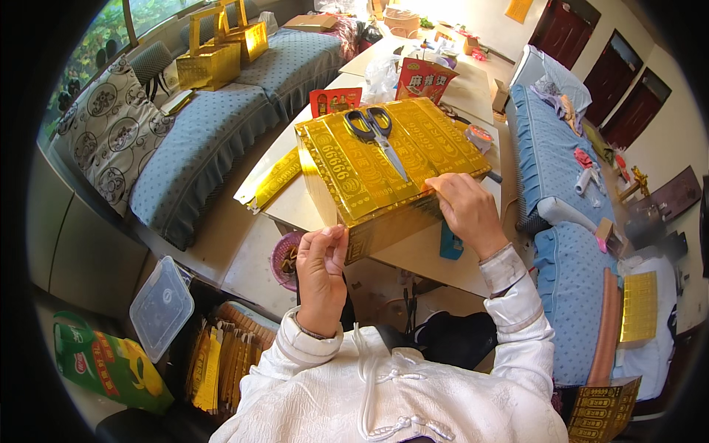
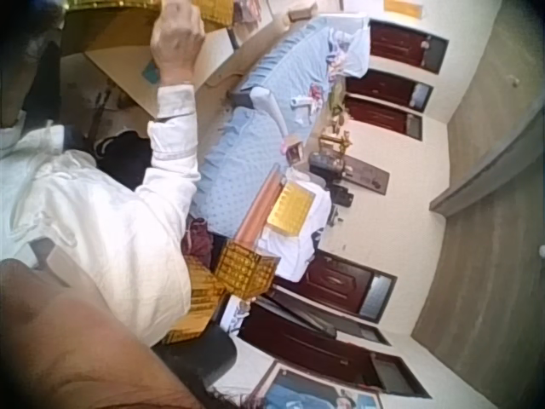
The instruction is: The person assembles a gold-patterned paper box by folding and taping its sides. They use scissors to trim excess paper and a tape dispenser to secure the flaps, then insert a smaller folded paper piece into the finished box.
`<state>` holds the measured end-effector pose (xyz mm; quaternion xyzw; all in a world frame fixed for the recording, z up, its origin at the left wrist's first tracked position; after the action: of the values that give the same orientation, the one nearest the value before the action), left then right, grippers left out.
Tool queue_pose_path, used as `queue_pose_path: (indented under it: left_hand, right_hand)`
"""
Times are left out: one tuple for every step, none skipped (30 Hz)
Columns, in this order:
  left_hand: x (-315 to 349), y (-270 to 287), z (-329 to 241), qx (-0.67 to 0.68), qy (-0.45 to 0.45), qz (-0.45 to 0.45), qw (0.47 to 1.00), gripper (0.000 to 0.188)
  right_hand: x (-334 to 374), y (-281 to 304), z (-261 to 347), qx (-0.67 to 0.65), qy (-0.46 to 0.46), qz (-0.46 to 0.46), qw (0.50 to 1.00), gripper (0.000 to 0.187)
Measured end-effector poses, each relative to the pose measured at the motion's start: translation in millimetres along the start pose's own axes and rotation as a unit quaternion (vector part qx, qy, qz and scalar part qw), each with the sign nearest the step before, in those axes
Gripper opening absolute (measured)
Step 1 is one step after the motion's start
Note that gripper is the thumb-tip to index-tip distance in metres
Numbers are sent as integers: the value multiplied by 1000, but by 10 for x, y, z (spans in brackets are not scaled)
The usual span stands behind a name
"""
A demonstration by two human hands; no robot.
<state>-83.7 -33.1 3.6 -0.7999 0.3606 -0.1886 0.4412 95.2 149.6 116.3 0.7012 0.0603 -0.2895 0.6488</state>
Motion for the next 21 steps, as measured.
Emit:
queue_pose_path:
  left_hand:
    - [-3, 12, 2, 2, 1, 1, 1000, 6]
    - [-6, 24, 3, 4, 2, 2, 1000, 6]
    - [-8, 26, 9, 4, 3, 4, 1000, 6]
    - [-10, 29, 13, 4, 4, 6, 1000, 6]
    - [-11, 33, 18, 5, 4, 8, 1000, 6]
    - [-13, 38, 23, 4, 6, 8, 1000, 6]
    - [-16, 44, 27, 3, 7, 9, 1000, 6]
    - [-17, 48, 30, 2, 8, 9, 1000, 6]
    - [-16, 49, 28, 5, 9, 11, 1000, 6]
    - [-14, 50, 26, 7, 10, 13, 1000, 6]
    - [-12, 52, 23, 10, 10, 15, 1000, 6]
    - [-8, 44, 20, 16, 13, 17, 1000, 6]
    - [-1, 33, 16, 22, 15, 18, 999, 6]
    - [2, 25, 14, 28, 18, 20, 999, 6]
    - [1, 22, 19, 32, 20, 23, 999, 6]
    - [0, 19, 25, 36, 22, 26, 999, 6]
    - [-3, 17, 33, 40, 25, 28, 998, 6]
    - [-6, 30, 35, 40, 26, 26, 999, 6]
    - [-15, 47, 42, 39, 28, 24, 999, 6]
    - [-20, 57, 44, 38, 30, 22, 999, 6]
    - [-20, 59, 49, 39, 31, 21, 999, 6]
  right_hand:
    - [24, 7, 52, -6, 1, -6, 1000, 26]
    - [63, -50, 60, -7, -19, 40, 999, 36]
    - [96, -55, 88, -3, -13, 34, 999, 40]
    - [121, -77, 112, 1, -7, 29, 1000, 43]
    - [147, -103, 127, 5, -1, 23, 1000, 46]
    - [167, -134, 140, 3, 7, 27, 1000, 53]
    - [183, -138, 147, 13, 10, 27, 1000, 52]
    - [188, -133, 161, 22, 12, 26, 999, 52]
    - [186, -129, 182, 31, 16, 26, 999, 52]
    - [180, -124, 187, 15, 4, 31, 999, 52]
    - [171, -116, 195, -1, -7, 36, 999, 52]
    - [164, -116, 195, -17, -18, 40, 999, 52]
    - [157, -122, 190, -41, -24, 36, 998, 52]
    - [151, -137, 181, -66, -29, 32, 997, 51]
    - [148, -153, 169, -89, -35, 29, 995, 51]
    - [151, -174, 168, -90, -32, 23, 995, 52]
    - [160, -202, 168, -90, -30, 18, 995, 52]
    - [149, -211, 194, -93, -27, 12, 995, 53]
    - [143, -220, 254, -58, -13, 18, 998, 55]
    - [140, -224, 334, -23, 1, 24, 999, 57]
    - [144, -237, 412, 12, 14, 30, 999, 59]
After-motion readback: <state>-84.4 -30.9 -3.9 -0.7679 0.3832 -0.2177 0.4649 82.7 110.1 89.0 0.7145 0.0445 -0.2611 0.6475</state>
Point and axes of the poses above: each hand's wrist, its own x-axis away from the middle knuckle, its own y-axis out of the back of the hand, z = x × y, the point moved 6 cm from there along -x, towards the middle knuckle, and after that the axes turned 8 degrees about z, right-handed, at the moved point
